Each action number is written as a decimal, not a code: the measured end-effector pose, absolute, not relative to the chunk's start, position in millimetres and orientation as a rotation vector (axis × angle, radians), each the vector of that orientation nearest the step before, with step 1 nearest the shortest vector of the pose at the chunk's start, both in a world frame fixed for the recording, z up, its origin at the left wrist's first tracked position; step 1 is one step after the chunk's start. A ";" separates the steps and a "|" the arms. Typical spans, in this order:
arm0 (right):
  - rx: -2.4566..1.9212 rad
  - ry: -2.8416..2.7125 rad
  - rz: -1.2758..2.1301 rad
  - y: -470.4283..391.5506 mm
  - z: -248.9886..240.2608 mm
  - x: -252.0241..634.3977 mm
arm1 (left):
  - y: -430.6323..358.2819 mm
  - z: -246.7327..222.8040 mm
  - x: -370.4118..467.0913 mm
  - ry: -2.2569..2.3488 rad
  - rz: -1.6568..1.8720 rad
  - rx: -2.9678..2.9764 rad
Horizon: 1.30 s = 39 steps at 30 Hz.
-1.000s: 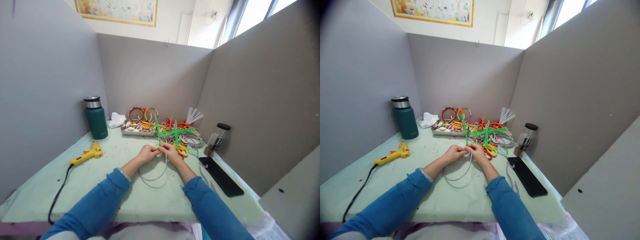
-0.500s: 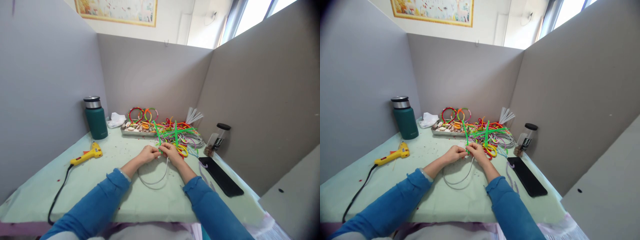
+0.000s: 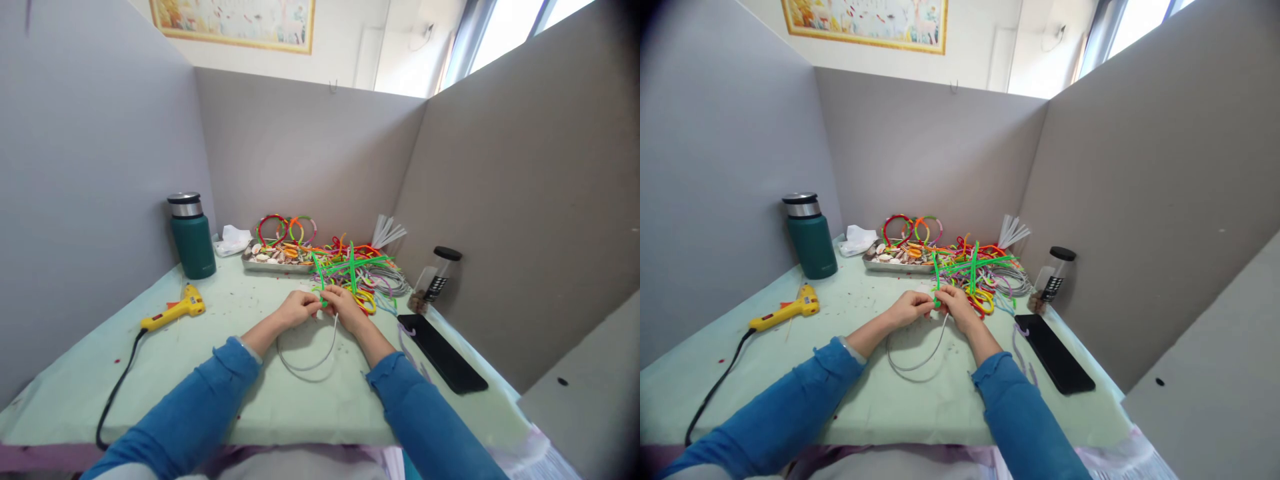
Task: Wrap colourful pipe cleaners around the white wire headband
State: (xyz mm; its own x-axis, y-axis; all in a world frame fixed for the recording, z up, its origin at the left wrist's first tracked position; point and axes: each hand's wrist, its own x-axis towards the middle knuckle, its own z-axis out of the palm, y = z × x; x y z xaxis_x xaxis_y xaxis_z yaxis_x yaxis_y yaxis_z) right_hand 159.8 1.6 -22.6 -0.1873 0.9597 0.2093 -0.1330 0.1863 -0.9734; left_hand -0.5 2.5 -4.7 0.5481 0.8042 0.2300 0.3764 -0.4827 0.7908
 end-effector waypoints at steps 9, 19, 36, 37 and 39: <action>-0.870 -1.274 1.260 1.4 -20.4 159.2 | 7.8 -11.9 0.4 0.852 1.023 1.923; -0.852 -1.212 1.326 -4.9 -13.5 157.1 | 3.0 -2.2 1.5 0.736 1.113 1.805; -0.816 -1.185 1.313 -5.3 -14.5 156.5 | 1.8 4.1 2.7 0.838 1.149 1.472; -0.815 -1.177 1.312 -5.3 -14.6 156.4 | 2.0 4.0 2.4 0.832 1.147 1.444; -0.816 -1.167 1.313 -4.9 -15.3 156.3 | 2.1 4.1 1.6 0.813 1.136 1.387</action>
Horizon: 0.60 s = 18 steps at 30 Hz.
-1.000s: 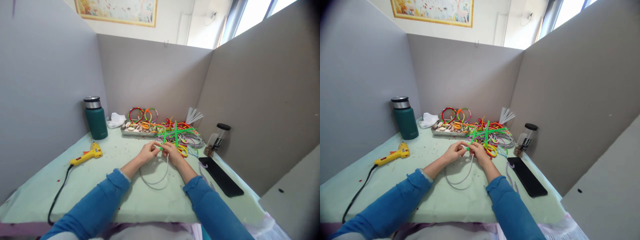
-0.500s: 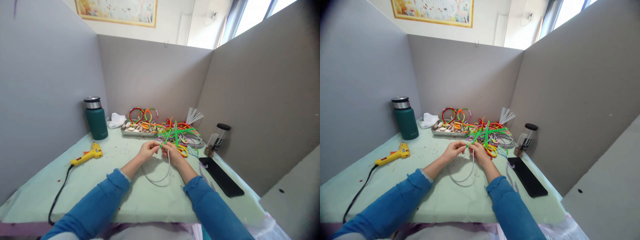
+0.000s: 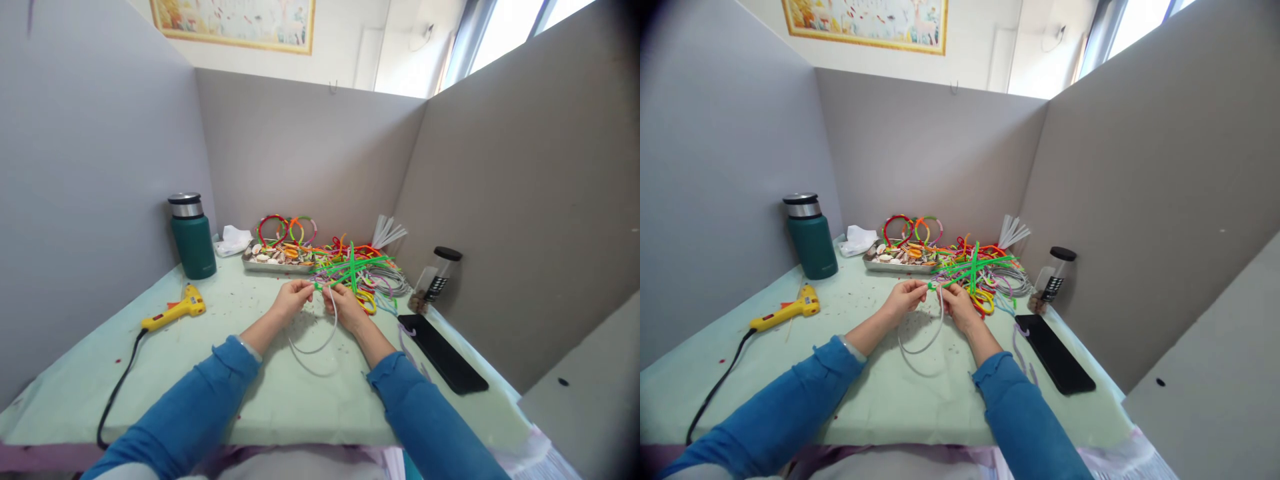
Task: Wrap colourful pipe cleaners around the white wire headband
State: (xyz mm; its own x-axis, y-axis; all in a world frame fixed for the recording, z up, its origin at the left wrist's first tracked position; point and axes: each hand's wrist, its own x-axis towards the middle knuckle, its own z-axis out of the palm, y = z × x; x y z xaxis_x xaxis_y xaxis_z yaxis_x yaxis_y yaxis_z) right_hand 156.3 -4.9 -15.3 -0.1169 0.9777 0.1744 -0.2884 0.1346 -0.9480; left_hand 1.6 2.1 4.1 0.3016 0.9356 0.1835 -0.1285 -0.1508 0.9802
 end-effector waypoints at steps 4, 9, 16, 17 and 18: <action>-0.804 -1.189 1.296 -2.9 -18.4 157.5 | 0.6 5.6 0.2 0.763 1.101 1.296; -0.812 -1.234 1.226 -0.9 -20.8 157.8 | 1.4 3.7 -0.7 0.715 1.078 1.243; -0.833 -1.281 1.176 -2.5 -20.1 157.3 | 4.6 -0.7 -1.8 0.695 1.035 1.252; -0.841 -1.290 1.168 -2.9 -20.0 157.4 | 4.7 -0.9 -1.9 0.707 1.031 1.250; -0.848 -1.298 1.162 -3.2 -19.9 157.4 | 4.8 -1.2 -2.1 0.717 1.027 1.248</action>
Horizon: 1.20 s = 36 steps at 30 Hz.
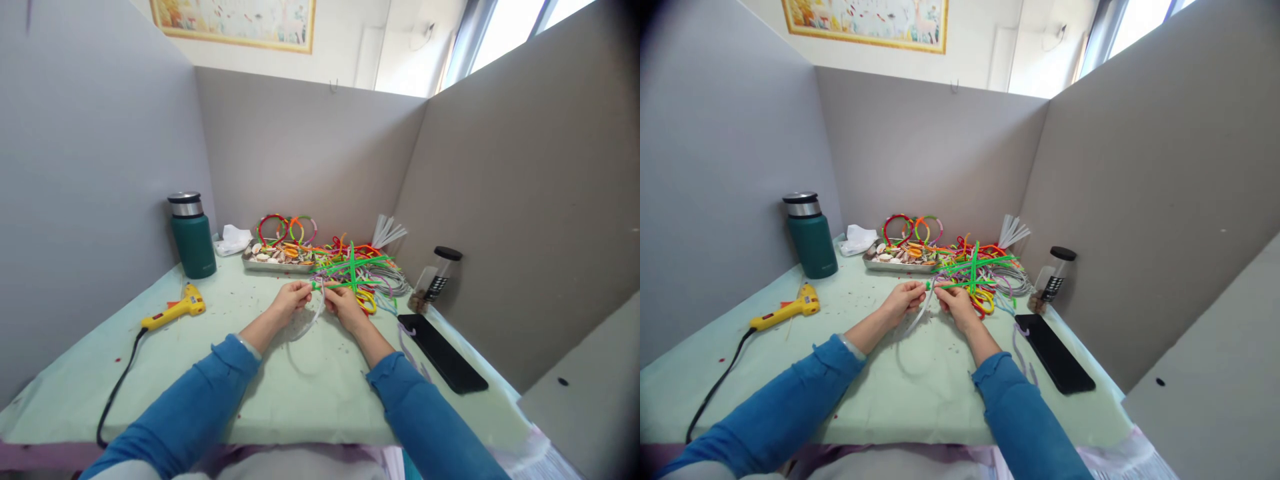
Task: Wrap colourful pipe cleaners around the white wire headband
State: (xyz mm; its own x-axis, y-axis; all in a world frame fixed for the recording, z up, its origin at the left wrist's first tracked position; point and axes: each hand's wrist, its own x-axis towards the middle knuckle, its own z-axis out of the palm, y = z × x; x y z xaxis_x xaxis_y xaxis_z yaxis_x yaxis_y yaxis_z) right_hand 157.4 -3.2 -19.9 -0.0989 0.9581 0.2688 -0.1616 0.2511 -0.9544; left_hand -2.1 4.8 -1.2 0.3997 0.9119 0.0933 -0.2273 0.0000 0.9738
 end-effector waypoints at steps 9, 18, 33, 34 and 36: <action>-0.911 -1.373 1.099 -5.1 -20.5 156.8 | 7.2 -4.4 -2.7 0.768 0.995 1.228; -0.939 -1.465 0.988 -4.4 -23.1 156.6 | 14.6 -14.5 -3.4 0.792 0.937 1.222; -0.992 -1.679 0.800 2.0 -26.0 160.3 | 8.9 -12.0 -3.2 0.974 0.787 1.294; -1.000 -1.680 0.809 3.0 -27.2 160.5 | 9.2 -12.6 -3.3 0.974 0.779 1.301; -1.011 -1.686 0.796 5.0 -29.3 161.2 | 10.2 -13.8 -3.6 0.963 0.771 1.309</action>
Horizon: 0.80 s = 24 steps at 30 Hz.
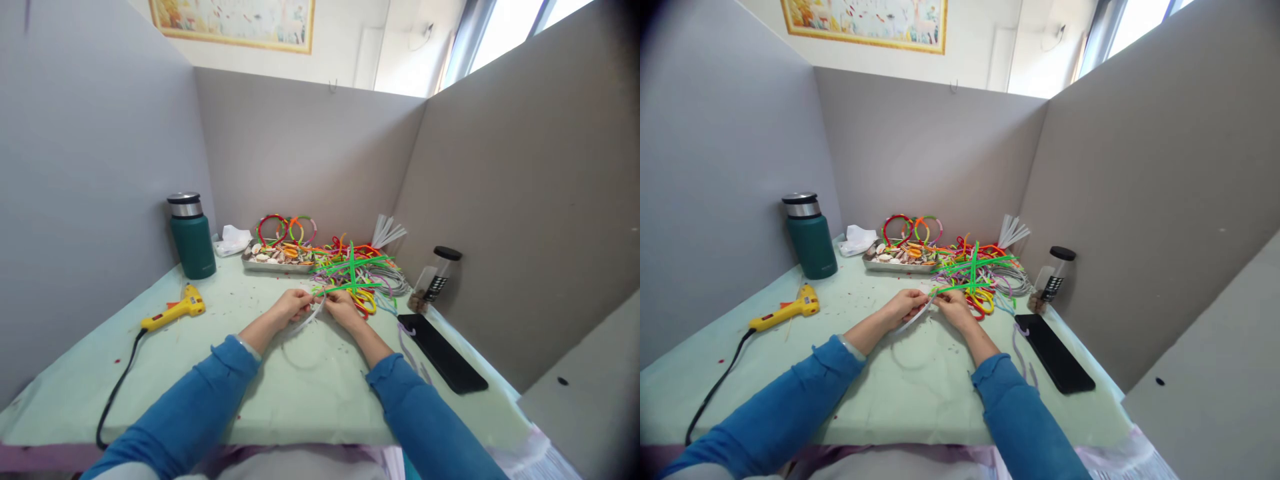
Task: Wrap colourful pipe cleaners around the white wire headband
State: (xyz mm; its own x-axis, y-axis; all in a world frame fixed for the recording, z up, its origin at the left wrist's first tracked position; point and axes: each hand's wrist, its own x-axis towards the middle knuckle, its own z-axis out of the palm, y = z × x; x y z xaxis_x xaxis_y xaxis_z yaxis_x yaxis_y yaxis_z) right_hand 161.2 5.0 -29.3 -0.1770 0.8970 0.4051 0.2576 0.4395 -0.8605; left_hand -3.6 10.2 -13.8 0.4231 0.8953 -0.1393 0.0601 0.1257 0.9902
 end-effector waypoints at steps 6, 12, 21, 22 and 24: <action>-0.895 -1.744 0.616 8.1 -29.5 163.9 | 13.5 -17.0 -5.0 0.924 0.757 1.320; -0.878 -1.753 0.591 5.2 -24.4 162.5 | 11.7 -14.0 -5.6 0.938 0.752 1.315; -0.882 -1.807 0.570 0.5 -16.9 165.7 | 12.8 -12.5 -8.2 0.886 0.734 1.271; -0.882 -1.803 0.582 1.0 -17.6 165.9 | 12.5 -12.1 -8.4 0.891 0.721 1.279; -0.891 -1.792 0.618 2.1 -19.6 166.1 | 11.6 -10.9 -8.7 0.910 0.691 1.306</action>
